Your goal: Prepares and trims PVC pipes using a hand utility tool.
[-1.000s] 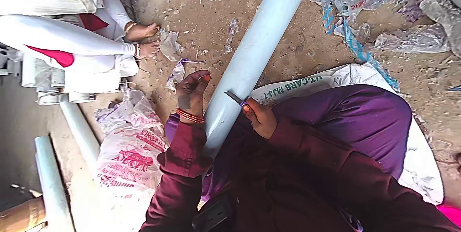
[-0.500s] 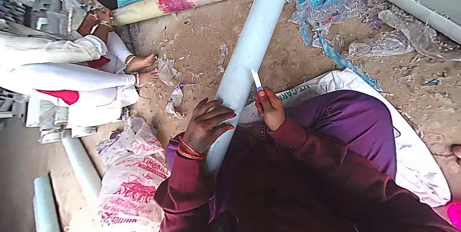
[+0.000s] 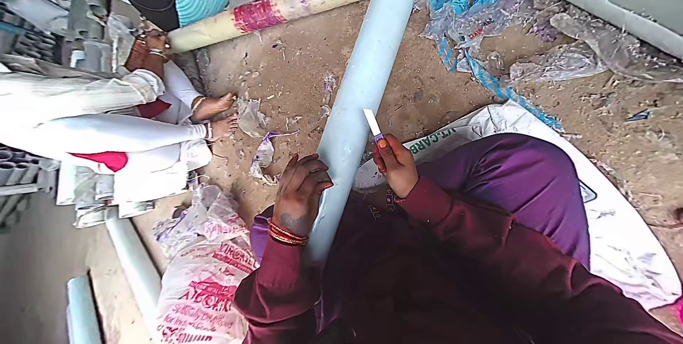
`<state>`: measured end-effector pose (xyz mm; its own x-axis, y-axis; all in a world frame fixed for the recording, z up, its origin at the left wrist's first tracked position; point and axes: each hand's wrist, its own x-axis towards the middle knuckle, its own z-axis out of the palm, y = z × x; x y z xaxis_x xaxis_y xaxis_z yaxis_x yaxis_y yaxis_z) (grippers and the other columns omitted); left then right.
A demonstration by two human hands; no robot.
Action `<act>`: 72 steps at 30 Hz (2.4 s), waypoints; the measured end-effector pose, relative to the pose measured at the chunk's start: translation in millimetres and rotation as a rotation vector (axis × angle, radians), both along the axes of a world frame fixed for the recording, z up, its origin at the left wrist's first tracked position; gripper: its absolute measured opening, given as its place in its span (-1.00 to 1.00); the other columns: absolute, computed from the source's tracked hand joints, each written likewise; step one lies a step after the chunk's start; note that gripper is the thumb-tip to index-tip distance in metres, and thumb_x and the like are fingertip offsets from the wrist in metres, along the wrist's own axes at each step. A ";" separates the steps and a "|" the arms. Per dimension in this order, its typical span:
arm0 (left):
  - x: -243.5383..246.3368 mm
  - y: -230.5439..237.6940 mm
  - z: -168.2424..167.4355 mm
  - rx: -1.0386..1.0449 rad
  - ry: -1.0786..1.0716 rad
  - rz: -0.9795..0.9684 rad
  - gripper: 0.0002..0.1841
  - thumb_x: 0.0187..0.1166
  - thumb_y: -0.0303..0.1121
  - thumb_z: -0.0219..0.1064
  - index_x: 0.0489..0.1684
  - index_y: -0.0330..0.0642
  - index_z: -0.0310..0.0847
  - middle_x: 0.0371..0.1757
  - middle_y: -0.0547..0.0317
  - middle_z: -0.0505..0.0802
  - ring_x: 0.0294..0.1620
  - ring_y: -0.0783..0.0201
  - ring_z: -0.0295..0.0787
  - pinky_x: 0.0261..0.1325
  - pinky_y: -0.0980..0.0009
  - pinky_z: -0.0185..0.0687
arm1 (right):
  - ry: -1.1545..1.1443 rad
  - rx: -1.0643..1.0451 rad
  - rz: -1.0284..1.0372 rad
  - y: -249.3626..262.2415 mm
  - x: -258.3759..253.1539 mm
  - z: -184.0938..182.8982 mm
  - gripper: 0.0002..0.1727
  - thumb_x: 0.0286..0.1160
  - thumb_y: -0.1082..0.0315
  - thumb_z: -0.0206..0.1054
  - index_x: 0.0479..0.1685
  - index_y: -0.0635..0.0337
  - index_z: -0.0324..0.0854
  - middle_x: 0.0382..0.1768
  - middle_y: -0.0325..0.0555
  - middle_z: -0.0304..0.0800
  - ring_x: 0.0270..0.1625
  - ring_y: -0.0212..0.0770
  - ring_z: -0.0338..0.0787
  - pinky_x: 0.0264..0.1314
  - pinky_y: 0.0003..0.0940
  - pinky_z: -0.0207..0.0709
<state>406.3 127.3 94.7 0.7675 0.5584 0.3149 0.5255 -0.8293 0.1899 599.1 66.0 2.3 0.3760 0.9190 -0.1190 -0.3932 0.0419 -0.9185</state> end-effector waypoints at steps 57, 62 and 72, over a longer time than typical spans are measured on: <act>-1.0 -34.2 8.4 0.035 0.025 0.019 -0.70 0.67 -0.26 0.20 -0.34 -0.16 0.84 -0.17 0.07 0.95 -0.05 0.17 0.93 0.15 0.39 0.75 | 0.114 -0.009 -0.025 4.3 3.0 7.7 -0.69 0.81 0.45 -0.15 -0.19 0.28 0.51 -0.58 -0.51 0.45 -0.62 -0.71 0.39 -0.53 -0.79 0.30; -0.9 -37.1 10.7 0.022 0.044 -0.001 -0.70 0.67 -0.27 0.20 -0.36 -0.16 0.82 -0.21 0.08 0.95 -0.09 0.17 0.93 0.10 0.39 0.77 | 0.109 -0.011 -0.022 3.7 3.2 7.3 -0.70 0.80 0.45 -0.14 -0.20 0.28 0.51 -0.58 -0.51 0.45 -0.61 -0.71 0.41 -0.50 -0.78 0.32; -8.2 -43.7 16.8 -0.075 0.068 -0.039 -0.70 0.72 -0.26 0.13 -0.31 -0.18 0.75 -0.23 0.04 0.90 -0.13 0.15 0.88 0.06 0.38 0.74 | 0.113 -0.004 -0.030 4.7 3.2 6.3 -0.70 0.80 0.45 -0.13 -0.20 0.28 0.52 -0.57 -0.50 0.47 -0.60 -0.70 0.42 -0.49 -0.78 0.34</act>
